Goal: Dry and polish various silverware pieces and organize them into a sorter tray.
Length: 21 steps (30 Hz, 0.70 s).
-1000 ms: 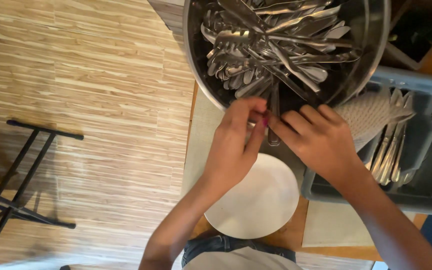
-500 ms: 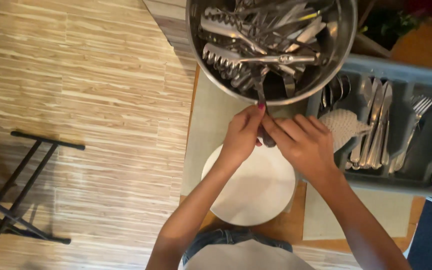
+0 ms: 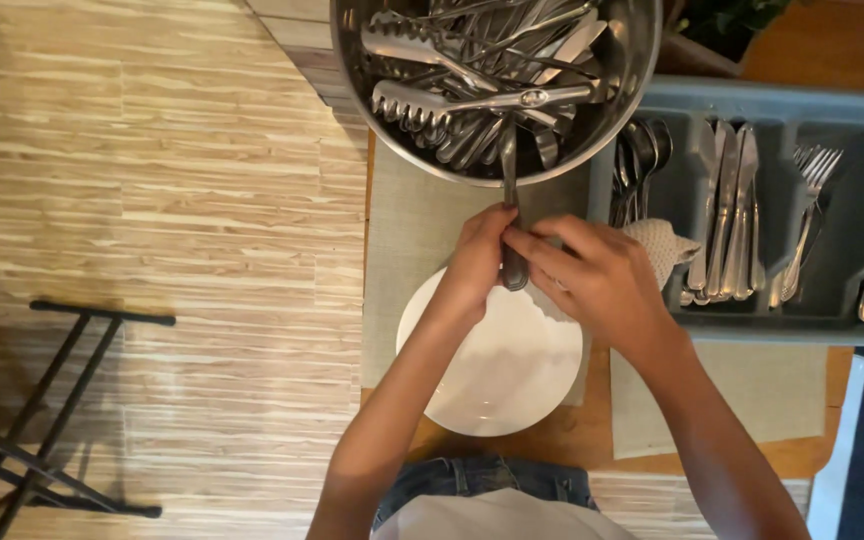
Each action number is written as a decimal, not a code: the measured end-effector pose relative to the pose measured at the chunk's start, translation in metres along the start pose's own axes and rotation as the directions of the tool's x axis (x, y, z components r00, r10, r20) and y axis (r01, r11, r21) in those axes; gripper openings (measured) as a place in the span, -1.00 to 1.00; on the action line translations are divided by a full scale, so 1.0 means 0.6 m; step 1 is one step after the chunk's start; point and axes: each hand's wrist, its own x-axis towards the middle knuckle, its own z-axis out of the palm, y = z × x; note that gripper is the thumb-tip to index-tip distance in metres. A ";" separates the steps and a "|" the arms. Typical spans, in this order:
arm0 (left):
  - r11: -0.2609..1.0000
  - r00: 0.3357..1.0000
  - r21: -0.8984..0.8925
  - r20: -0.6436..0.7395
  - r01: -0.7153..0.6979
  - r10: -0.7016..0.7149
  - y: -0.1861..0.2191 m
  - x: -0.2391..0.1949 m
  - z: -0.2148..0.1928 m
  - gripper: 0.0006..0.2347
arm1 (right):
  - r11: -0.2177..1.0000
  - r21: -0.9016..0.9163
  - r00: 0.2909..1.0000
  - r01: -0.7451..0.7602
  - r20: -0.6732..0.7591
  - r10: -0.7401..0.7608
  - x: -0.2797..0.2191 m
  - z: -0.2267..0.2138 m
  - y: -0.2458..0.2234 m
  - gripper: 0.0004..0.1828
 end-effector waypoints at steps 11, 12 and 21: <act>0.979 0.951 0.005 0.236 -0.205 0.198 -0.061 -0.012 -0.014 -0.79 | 0.929 0.292 0.974 -0.227 0.049 0.222 -0.061 -0.013 0.006 -0.69; 0.980 0.967 0.100 0.208 -0.172 0.149 -0.058 -0.023 -0.014 -0.79 | 0.894 0.341 0.954 -0.289 0.029 0.297 -0.071 -0.015 0.005 -0.70; 0.892 0.876 0.195 0.361 -0.407 0.320 -0.054 -0.107 0.011 -0.73 | 0.696 0.644 0.886 -0.318 -0.060 0.459 -0.173 -0.040 0.027 -0.37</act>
